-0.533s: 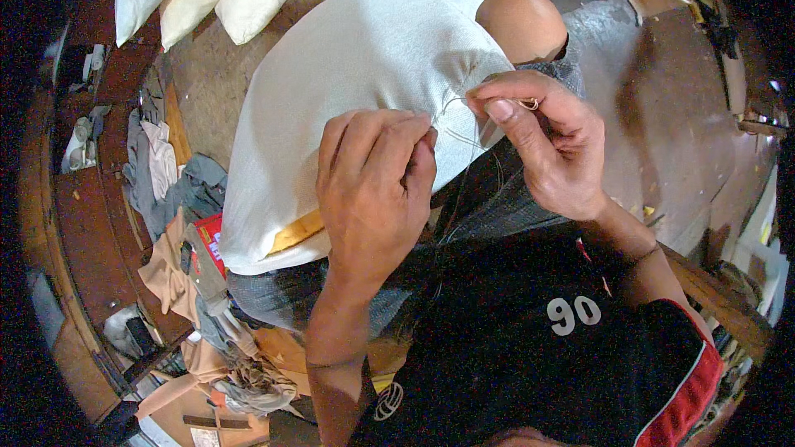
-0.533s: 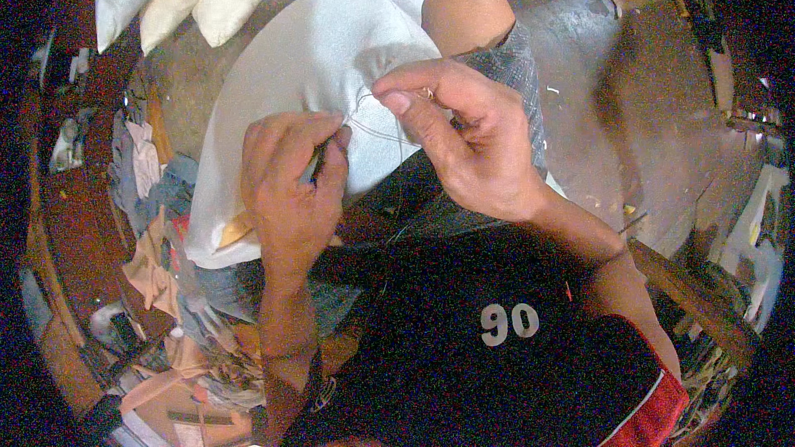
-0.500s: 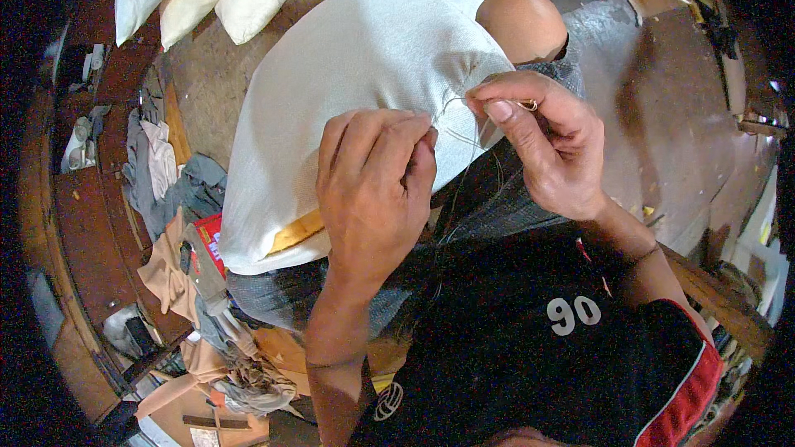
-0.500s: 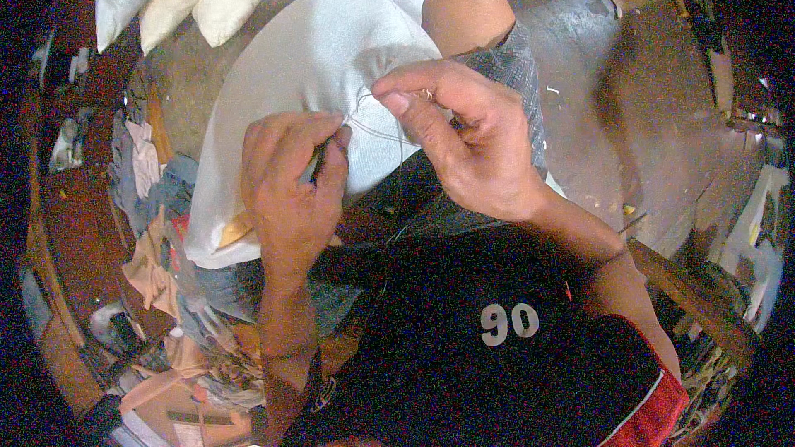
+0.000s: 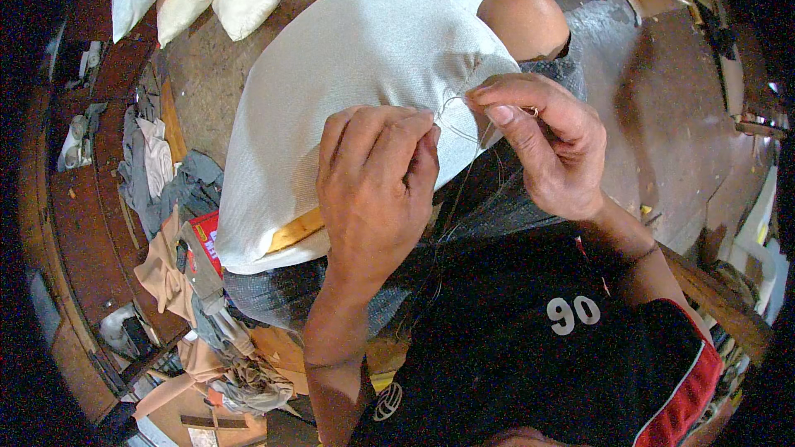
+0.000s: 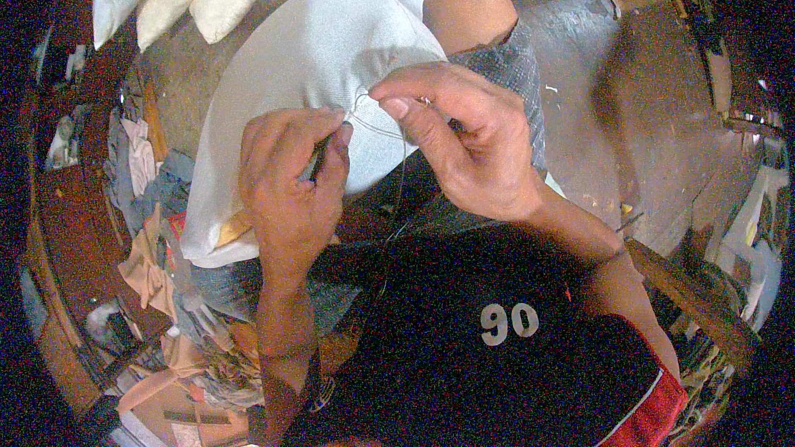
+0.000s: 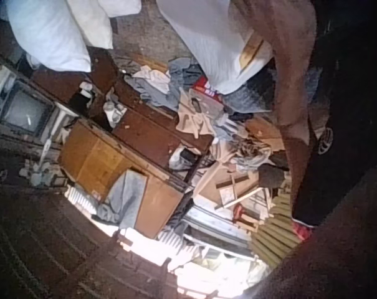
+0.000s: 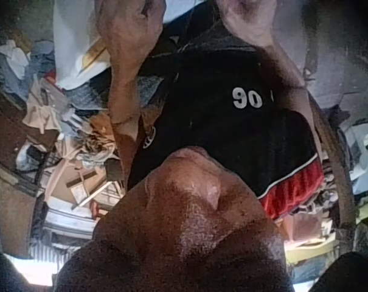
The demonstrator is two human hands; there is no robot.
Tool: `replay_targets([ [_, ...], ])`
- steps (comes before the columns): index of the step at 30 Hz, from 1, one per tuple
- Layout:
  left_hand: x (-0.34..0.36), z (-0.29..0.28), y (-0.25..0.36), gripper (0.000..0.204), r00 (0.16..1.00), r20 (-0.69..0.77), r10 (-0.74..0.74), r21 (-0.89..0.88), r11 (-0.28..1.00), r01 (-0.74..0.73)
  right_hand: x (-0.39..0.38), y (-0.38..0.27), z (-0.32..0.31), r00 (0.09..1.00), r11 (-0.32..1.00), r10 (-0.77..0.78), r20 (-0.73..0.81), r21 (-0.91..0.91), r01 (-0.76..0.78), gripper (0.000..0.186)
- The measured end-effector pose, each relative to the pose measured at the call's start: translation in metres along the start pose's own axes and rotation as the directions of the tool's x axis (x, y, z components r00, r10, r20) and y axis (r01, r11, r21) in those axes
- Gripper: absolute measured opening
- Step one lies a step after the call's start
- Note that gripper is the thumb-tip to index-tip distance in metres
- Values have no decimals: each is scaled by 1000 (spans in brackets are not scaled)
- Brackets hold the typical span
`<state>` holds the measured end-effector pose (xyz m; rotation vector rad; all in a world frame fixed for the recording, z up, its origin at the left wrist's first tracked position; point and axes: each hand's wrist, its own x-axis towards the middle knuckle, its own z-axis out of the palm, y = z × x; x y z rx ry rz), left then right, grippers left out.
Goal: The person hand-sews the opening of a white pillow using a needle and thread. They repeatedly insert the needle through the fabric and pull the thread to close the seam.
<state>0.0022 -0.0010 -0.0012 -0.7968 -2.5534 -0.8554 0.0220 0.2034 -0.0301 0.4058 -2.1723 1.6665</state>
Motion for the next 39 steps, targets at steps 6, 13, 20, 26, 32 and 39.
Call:
replay_targets([
  [6,1,-1,2,17,999,10,-36,-5,999,36,-1,0,1,999,999,47,-1,6,-47,14],
  [13,1,-2,2,15,999,12,-30,4,1000,30,-3,-4,6,979,976,200,-49,100,-194,16],
  [20,1,-1,3,16,1000,7,-31,-1,1000,31,-2,0,6,975,966,216,-46,157,-206,17],
  [26,2,-2,2,18,1000,13,-6,-4,1000,6,-1,-8,1,987,985,161,17,-68,-160,13],
  [32,2,-3,2,19,1000,23,-7,0,1000,7,0,-4,5,999,998,15,-32,-54,-17,13],
  [39,1,-2,2,19,1000,22,-3,-13,1000,3,2,-10,1,953,952,297,66,58,-301,17],
])
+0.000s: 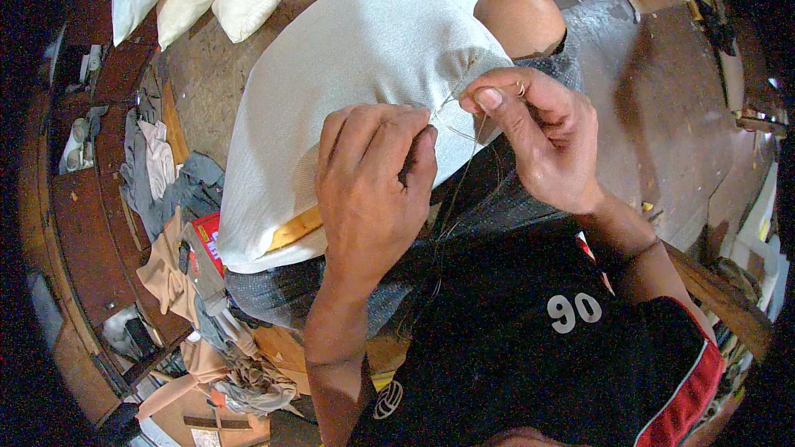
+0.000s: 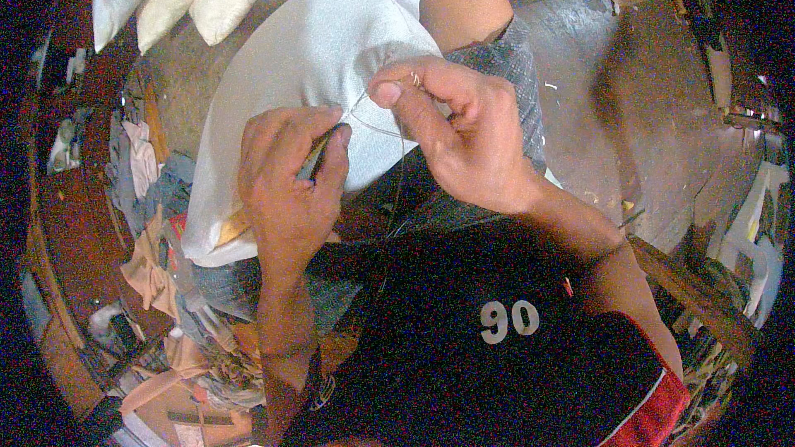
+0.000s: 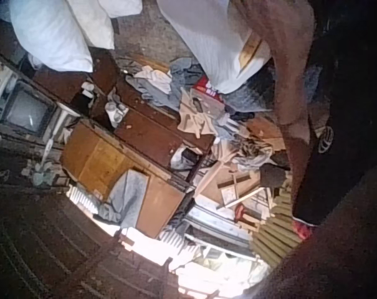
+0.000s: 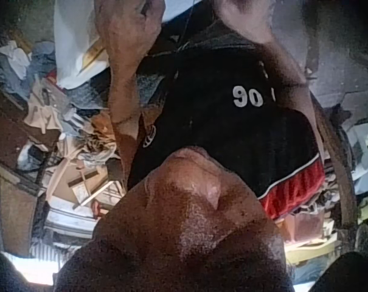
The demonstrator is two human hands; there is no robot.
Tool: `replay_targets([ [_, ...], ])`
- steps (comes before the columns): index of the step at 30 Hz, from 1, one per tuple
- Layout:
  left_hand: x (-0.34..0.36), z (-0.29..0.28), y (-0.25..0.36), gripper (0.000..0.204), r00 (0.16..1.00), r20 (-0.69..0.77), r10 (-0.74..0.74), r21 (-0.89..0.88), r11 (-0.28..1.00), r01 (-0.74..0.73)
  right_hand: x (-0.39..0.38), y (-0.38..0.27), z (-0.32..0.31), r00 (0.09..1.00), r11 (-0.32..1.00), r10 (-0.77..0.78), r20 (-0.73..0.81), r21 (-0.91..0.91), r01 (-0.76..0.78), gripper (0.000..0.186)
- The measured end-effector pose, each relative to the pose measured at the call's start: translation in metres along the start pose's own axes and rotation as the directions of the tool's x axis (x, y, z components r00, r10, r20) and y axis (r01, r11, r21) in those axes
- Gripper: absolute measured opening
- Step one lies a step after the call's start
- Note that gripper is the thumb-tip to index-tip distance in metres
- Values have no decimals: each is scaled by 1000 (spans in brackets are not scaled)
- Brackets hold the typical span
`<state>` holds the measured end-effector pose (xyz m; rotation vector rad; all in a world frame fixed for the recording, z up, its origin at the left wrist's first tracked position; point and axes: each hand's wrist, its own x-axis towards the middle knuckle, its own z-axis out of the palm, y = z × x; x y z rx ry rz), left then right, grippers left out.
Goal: The person hand-sews the opening of a white pillow using a needle and thread. They repeatedly insert the needle through the fabric and pull the thread to close the seam.
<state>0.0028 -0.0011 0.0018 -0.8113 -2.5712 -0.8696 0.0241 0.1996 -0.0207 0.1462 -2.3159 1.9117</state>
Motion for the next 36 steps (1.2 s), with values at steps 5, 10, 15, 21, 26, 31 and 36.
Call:
replay_targets([
  [5,1,1,0,19,1000,6,3,10,1000,-3,7,4,-1,998,983,58,2,177,-58,17],
  [10,1,0,1,21,1000,4,0,15,1000,0,6,-3,-4,999,999,7,48,47,-9,14],
  [15,1,-1,1,24,1000,13,-4,23,1000,3,4,2,-3,974,968,-225,2,-114,224,12],
  [21,1,-2,2,24,1000,14,-5,25,1000,5,5,4,-3,959,944,-283,19,-172,282,12],
  [26,1,-1,1,23,1000,24,-2,12,1000,2,3,-6,-5,997,999,15,72,-35,-13,15],
  [31,1,-1,1,22,1000,13,11,27,1000,-11,5,-6,-4,996,999,33,85,-7,-32,16],
  [36,0,-2,2,23,999,19,-36,23,999,35,7,-3,-5,997,999,3,83,50,-7,16],
])
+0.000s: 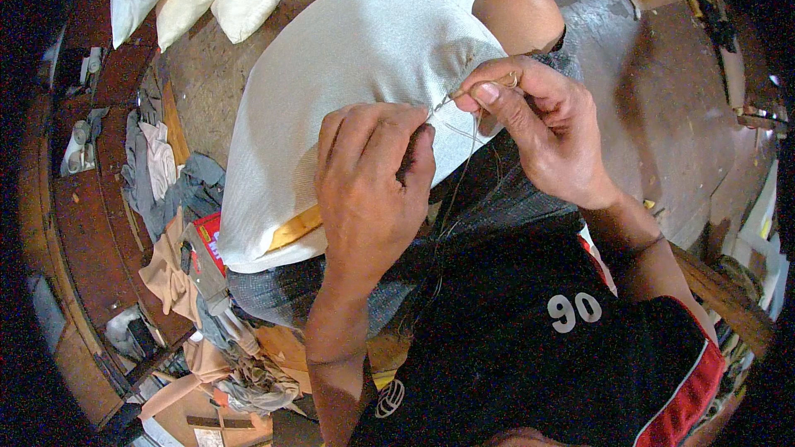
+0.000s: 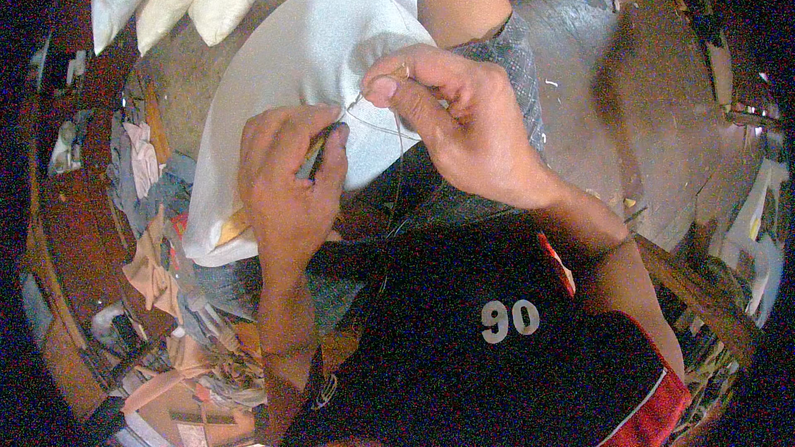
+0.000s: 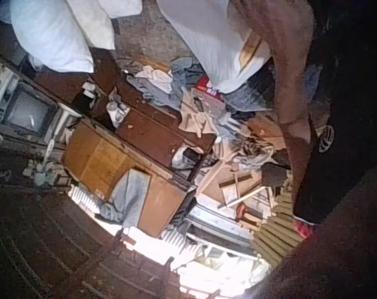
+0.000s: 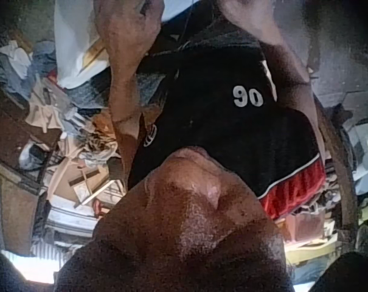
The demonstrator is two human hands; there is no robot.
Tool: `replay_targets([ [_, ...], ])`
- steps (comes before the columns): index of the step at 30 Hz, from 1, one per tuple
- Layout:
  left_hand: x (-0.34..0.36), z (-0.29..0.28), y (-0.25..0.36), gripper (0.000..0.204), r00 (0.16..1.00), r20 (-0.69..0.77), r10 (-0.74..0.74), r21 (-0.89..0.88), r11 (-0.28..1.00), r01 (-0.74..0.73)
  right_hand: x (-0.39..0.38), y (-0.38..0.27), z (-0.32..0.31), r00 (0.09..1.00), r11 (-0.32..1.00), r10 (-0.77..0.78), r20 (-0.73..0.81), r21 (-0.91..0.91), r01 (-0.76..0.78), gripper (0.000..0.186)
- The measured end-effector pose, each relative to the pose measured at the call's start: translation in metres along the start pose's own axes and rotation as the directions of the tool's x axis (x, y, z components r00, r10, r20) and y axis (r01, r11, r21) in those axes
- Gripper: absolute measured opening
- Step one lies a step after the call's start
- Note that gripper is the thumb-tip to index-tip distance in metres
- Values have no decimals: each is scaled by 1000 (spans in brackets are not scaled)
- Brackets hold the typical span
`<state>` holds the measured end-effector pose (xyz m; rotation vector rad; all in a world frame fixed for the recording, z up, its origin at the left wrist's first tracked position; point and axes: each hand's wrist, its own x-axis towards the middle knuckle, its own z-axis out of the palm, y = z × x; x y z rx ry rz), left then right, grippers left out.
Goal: The person hand-sews the opening of a white pillow using a needle and thread. They repeatedly insert the needle through the fabric and pull the thread to close the seam.
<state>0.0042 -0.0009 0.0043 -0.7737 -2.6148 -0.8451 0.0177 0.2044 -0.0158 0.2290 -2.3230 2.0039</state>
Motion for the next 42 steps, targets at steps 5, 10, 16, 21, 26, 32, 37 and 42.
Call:
replay_targets([
  [5,1,0,0,21,1000,-6,0,-7,1000,0,-2,2,0,999,999,-35,-4,-38,35,16],
  [10,1,3,-1,18,998,-29,50,-12,999,-50,0,3,2,998,998,-58,-3,25,58,15],
  [16,0,2,-2,18,998,-24,50,-15,999,-51,1,1,3,998,990,59,-16,126,-56,18],
  [21,1,2,-2,17,999,-6,50,-18,999,-50,2,2,4,994,975,102,-39,202,-92,20],
  [26,0,3,-3,17,998,-21,64,-13,998,-64,6,2,0,987,952,157,17,262,-156,19],
  [32,0,4,-2,17,998,-12,54,-12,998,-54,11,1,-3,967,912,240,84,322,-254,20],
  [37,0,1,-1,18,998,-2,66,-7,998,-66,13,5,-4,958,883,256,129,371,-286,21],
  [42,0,6,-3,18,995,-21,102,45,994,-100,17,4,-6,943,872,298,147,359,-332,20],
])
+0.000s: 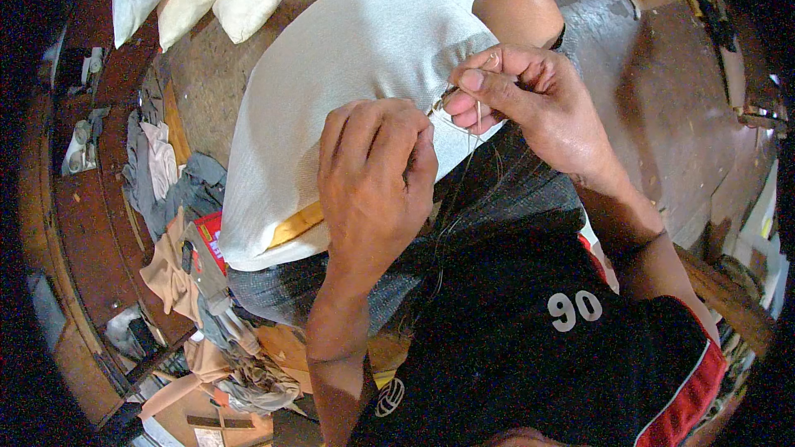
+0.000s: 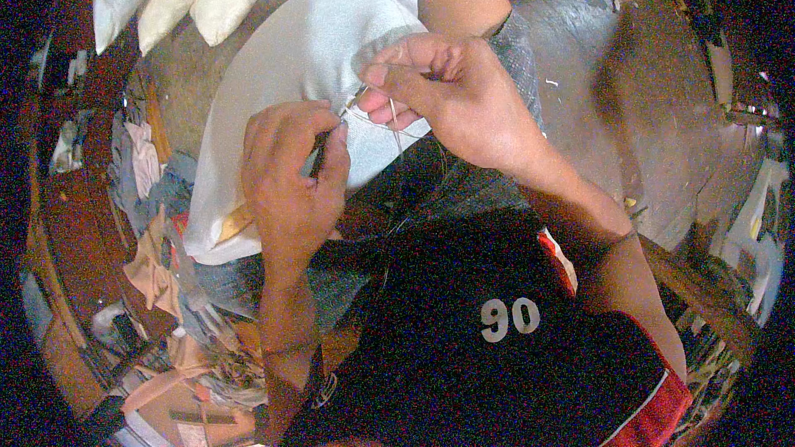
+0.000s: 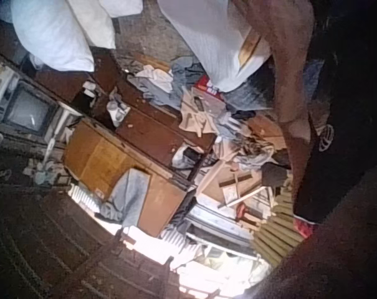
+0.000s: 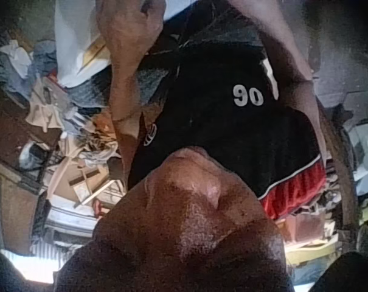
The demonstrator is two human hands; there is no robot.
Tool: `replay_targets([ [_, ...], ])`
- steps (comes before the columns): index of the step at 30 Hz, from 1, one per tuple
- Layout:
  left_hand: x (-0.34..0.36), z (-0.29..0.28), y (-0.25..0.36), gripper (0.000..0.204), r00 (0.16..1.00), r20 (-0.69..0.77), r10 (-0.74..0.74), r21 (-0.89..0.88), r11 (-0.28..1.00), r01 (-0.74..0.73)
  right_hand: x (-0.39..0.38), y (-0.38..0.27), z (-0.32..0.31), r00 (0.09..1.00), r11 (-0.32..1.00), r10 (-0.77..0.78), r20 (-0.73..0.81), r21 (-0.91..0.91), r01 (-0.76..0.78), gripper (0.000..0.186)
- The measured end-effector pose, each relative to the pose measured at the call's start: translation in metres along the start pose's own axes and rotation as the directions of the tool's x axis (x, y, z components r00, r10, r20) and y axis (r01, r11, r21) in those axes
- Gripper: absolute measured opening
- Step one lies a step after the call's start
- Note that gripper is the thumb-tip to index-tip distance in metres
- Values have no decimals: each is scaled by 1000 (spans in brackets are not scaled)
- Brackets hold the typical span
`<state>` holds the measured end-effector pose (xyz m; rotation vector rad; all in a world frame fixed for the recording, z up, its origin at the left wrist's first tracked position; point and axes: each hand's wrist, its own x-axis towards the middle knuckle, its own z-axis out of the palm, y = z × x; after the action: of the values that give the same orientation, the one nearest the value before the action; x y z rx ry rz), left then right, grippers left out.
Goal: The person hand-sews the opening of a white pillow using a needle and thread. They repeatedly insert the needle through the fabric and pull the thread to close the seam.
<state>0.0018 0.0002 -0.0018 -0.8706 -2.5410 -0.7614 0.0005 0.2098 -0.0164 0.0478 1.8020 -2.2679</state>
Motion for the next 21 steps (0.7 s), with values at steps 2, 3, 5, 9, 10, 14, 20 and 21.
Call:
replay_targets([
  [2,-2,2,0,18,1000,-26,15,21,1000,-15,0,3,3,999,998,-41,-18,47,42,22],
  [3,-3,3,-1,18,999,-39,23,28,999,-22,0,4,3,999,998,-50,-18,33,51,24],
  [5,-4,2,0,18,999,-35,9,39,999,-8,0,5,1,997,998,-68,-19,6,68,29],
  [9,-16,-10,5,17,995,-7,-96,-1,995,96,0,4,2,997,998,-59,-40,34,60,32],
  [10,-21,-14,5,17,992,-8,-127,-26,992,127,0,5,2,997,997,-70,-26,24,71,31],
  [14,-42,-32,7,17,989,-90,-115,21,993,117,0,4,-1,998,997,-69,14,-21,69,28],
  [20,-102,-86,-10,6,812,-484,-325,-414,903,115,-5,-10,-11,987,999,-26,158,-43,33,30],
  [21,-109,-103,-12,9,784,-512,-350,-523,851,39,-8,-14,-12,980,1000,-22,197,4,21,32],
])
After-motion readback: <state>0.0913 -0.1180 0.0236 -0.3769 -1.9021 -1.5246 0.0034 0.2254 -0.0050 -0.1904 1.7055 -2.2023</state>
